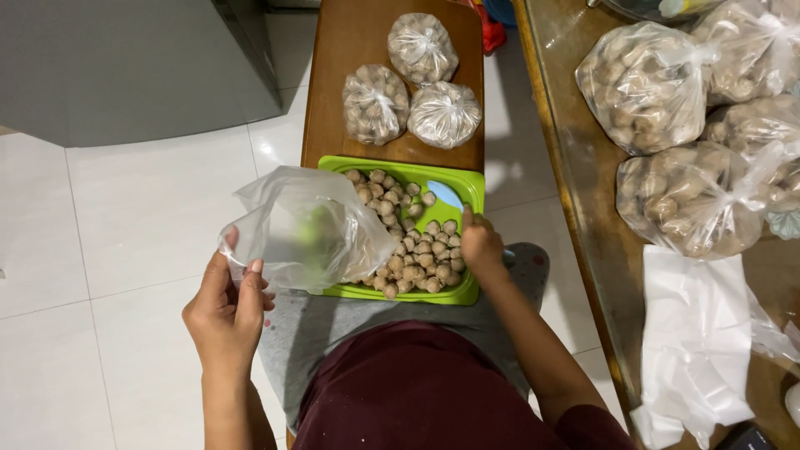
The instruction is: Packaging meatballs by scooping them from a tray into a plastic bag using a spoon.
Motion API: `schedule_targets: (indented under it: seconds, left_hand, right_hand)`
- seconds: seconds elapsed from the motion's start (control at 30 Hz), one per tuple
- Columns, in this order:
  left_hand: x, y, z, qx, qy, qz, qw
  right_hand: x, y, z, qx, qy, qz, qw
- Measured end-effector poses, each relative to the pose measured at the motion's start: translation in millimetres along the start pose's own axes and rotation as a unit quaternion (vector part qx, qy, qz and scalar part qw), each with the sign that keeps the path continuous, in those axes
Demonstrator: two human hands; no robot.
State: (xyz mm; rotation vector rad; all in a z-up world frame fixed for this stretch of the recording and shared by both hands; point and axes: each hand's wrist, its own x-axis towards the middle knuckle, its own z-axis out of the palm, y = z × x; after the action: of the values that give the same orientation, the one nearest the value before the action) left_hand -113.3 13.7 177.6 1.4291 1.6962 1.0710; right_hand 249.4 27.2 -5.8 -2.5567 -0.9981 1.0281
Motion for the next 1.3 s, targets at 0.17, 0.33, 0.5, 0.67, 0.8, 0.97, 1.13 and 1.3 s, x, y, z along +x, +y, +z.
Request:
schedule_targets:
  seconds: [0.17, 0.33, 0.5, 0.67, 0.8, 0.97, 1.13, 1.3]
  left_hand:
    - [-2.4, -7.3, -2.1, -0.002, -0.006, 0.002, 1.000]
    - [-3.1, -6.9, -4.5, 0.002, -0.002, 0.008, 1.000]
    - [-2.2, -6.3, -1.4, 0.000, -0.008, 0.007, 1.000]
    - [-3.6, -3.3, -0.6, -0.005, -0.011, -0.010, 1.000]
    - [-4.6, -2.0, -4.4, -0.003, -0.011, -0.008, 1.000]
    - [-5.0, -5.0, -3.0, -0.011, -0.019, -0.004, 1.000]
    - [-3.9, -2.7, -1.3, -0.005, -0.027, 0.003, 1.000]
    - [-4.3, -5.0, -2.1, 0.003, -0.023, 0.013, 1.000]
  right_hand:
    - [39.4, 25.1, 36.2, -0.114, -0.042, -0.083, 0.989]
    - [93.5, 89.6, 70.6, -0.171, -0.095, -0.176, 0.965]
    - [78.1, 81.9, 61.9, -0.026, -0.148, -0.147, 0.978]
    - [74.2, 56.6, 73.4, 0.159, -0.202, -0.013, 0.966]
    - [98.4, 70.1, 99.7, 0.267, -0.198, -0.025, 0.943]
    - [91.6, 66.9, 92.3, 0.272, -0.173, -0.005, 0.947]
    - [85.3, 59.4, 90.0, 0.247, -0.158, -0.026, 0.956]
    - [72.6, 47.1, 82.6, 0.223, -0.154, 0.006, 0.963]
